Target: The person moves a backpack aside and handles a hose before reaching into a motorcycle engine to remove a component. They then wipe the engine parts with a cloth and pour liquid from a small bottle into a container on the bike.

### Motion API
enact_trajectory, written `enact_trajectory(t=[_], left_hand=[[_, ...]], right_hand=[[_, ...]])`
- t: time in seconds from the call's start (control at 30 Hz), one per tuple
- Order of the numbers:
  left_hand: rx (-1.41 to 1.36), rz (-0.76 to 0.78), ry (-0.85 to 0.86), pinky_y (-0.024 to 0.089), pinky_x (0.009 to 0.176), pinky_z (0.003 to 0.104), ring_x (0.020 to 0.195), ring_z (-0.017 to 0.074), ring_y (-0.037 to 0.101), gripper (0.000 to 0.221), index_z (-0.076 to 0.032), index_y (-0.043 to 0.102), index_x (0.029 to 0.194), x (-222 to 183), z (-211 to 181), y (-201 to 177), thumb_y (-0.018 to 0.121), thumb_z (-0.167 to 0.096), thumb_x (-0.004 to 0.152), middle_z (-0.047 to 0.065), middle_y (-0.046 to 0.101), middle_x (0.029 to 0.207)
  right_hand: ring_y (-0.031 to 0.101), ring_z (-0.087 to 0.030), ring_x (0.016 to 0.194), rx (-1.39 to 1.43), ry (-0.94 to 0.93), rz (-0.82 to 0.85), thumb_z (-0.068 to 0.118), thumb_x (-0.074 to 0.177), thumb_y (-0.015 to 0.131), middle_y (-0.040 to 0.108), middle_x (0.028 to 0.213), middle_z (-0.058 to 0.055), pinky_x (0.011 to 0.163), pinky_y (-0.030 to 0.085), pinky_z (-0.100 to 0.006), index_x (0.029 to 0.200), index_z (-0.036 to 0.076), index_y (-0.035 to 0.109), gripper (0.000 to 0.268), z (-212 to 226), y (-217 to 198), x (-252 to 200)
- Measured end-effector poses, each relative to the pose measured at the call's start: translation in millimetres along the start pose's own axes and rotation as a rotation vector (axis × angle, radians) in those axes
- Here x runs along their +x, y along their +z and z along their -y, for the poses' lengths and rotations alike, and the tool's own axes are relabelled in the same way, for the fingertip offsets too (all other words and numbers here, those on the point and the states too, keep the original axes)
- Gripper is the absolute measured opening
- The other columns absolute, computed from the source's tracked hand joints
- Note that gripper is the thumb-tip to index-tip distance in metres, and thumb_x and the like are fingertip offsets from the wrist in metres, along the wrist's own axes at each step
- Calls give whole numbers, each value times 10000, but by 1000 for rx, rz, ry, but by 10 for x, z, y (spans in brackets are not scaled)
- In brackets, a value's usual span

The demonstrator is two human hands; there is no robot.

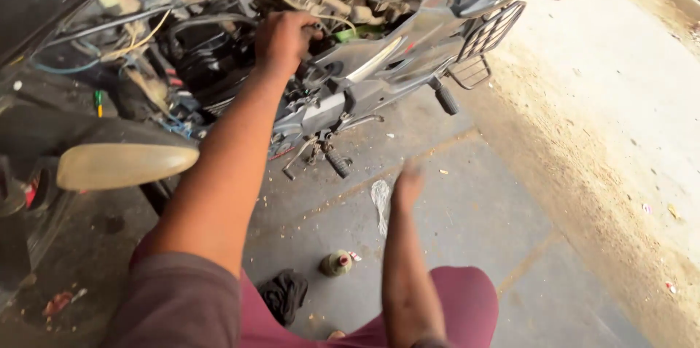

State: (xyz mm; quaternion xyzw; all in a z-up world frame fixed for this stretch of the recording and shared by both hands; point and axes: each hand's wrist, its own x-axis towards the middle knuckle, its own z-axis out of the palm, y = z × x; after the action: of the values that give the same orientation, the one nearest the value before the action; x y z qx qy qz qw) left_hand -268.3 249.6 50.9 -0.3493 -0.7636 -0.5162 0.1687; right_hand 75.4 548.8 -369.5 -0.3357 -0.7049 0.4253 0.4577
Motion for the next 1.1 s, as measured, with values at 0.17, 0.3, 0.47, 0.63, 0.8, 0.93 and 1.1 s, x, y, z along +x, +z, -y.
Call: enact_trajectory(t=[0.17, 0.3, 0.47, 0.63, 0.8, 0.93, 1.1], left_hand=[[-78, 108, 70, 567, 612, 345, 644, 193, 744, 166, -82, 784, 1099, -4, 3, -127, 695, -64, 960, 70, 791, 891], [-115, 128, 64, 548, 573, 327, 600, 162, 729, 165, -81, 764, 1125, -14, -62, -148, 713, -109, 971, 37, 801, 923], [-42, 105, -66, 517, 541, 353, 563, 160, 704, 142, -151, 794, 1059, 8, -143, -39, 784, -230, 941, 17, 782, 804], [124, -18, -28, 513, 562, 408, 592, 234, 704, 207, -159, 824, 845, 194, -45, 94, 917, -343, 822, 38, 745, 686], [65, -12, -134, 537, 594, 376, 613, 214, 728, 208, -133, 805, 774, 222, -92, 152, 901, -311, 823, 26, 755, 686], [-52, 21, -75, 568, 648, 337, 694, 188, 766, 91, -118, 814, 813, 167, 9, 166, 849, -188, 859, 36, 779, 766], [-127, 17, 10, 587, 705, 341, 773, 209, 781, 74, -97, 818, 950, 87, 108, 96, 815, -109, 877, 72, 789, 861]], right_hand=[[579, -396, 1172, -157, 518, 22, 424, 988, 627, 607, 1291, -235, 987, 480, -528, 1336, -47, 553, 590, -163, 146, -409], [599, -370, 1132, 63, 1078, 53, 444, 977, 644, 628, 1249, -206, 955, 510, -511, 1305, 8, 587, 549, 202, 341, -1021], [624, -336, 1082, 333, 1743, 76, 469, 963, 666, 654, 1197, -168, 915, 547, -490, 1267, 78, 628, 497, 222, 254, -1637], [639, -295, 830, 1037, 1849, 136, 604, 911, 615, 689, 1068, -218, 634, 600, -414, 1243, 25, 653, 668, -1130, 162, -1867], [623, -227, 689, 1122, 1170, 321, 624, 964, 470, 702, 982, -74, 573, 513, -363, 1228, 152, 629, 563, 1033, 69, -232], [587, -185, 659, 1342, 513, 577, 555, 1123, 472, 652, 912, -70, 690, 523, -340, 1389, 63, 602, 573, 2923, 190, 730], [630, -238, 1014, 1152, 486, 447, 596, 952, 575, 637, 1195, -80, 799, 540, -379, 1362, 143, 551, 611, 4337, 728, 1417]])
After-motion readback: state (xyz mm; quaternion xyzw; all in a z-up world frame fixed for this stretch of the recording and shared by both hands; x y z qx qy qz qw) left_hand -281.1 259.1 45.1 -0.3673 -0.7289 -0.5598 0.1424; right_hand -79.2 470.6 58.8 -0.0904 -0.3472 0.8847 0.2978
